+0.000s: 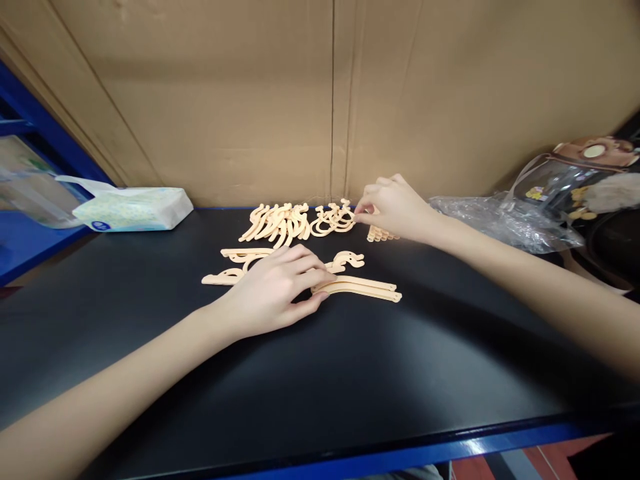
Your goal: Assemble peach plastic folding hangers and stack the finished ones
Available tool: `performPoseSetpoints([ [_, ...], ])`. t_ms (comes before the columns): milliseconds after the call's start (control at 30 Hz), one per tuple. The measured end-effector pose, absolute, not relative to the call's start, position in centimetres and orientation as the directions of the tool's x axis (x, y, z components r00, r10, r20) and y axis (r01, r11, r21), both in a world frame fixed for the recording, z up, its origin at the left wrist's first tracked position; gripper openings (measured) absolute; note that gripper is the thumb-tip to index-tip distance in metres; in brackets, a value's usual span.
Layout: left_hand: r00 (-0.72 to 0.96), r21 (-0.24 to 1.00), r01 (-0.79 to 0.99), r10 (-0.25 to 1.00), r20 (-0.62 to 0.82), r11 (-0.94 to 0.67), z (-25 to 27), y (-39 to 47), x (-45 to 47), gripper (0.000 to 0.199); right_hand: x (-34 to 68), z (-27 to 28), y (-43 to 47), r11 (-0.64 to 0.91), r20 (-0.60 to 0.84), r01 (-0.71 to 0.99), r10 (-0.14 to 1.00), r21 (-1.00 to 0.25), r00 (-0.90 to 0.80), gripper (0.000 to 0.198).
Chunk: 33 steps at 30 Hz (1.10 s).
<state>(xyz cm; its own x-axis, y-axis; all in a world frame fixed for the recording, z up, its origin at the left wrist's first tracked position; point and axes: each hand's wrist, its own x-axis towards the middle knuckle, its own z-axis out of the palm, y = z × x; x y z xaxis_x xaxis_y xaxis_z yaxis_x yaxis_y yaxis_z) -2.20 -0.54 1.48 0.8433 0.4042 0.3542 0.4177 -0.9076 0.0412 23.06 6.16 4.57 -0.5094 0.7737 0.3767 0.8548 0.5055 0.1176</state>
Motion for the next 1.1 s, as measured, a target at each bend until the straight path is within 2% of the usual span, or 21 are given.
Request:
performPoseSetpoints([
  [133,0.848,0.026,0.416,0.398,0.350,-0.909,1.1,-0.6,-2.1,0.020,24.2,4.9,2.3,0.618,0.365,0.783,0.714,0.070,-0.597,0.016],
  [300,0.848,0.022,0.403,0.382,0.367,-0.915,0.9,-0.7,-1.9,0.017,26.3,2.9,-1.6,0.655,0.285,0.748,0.701,0.106,-0.654,0.018],
  [500,0.857,0.045,0.384,0.374,0.353,-0.922,1.2,-1.4,-1.2,0.014,27.7,1.2,-2.4,0.662,0.289,0.747,0.704,0.064,-0.649,0.016],
  [1100,0.860,0.065,0.386,0.384,0.335,-0.920,1.3,-1.5,-0.7,0.015,27.7,0.3,-2.3,0.672,0.330,0.740,0.703,-0.021,-0.630,0.021],
])
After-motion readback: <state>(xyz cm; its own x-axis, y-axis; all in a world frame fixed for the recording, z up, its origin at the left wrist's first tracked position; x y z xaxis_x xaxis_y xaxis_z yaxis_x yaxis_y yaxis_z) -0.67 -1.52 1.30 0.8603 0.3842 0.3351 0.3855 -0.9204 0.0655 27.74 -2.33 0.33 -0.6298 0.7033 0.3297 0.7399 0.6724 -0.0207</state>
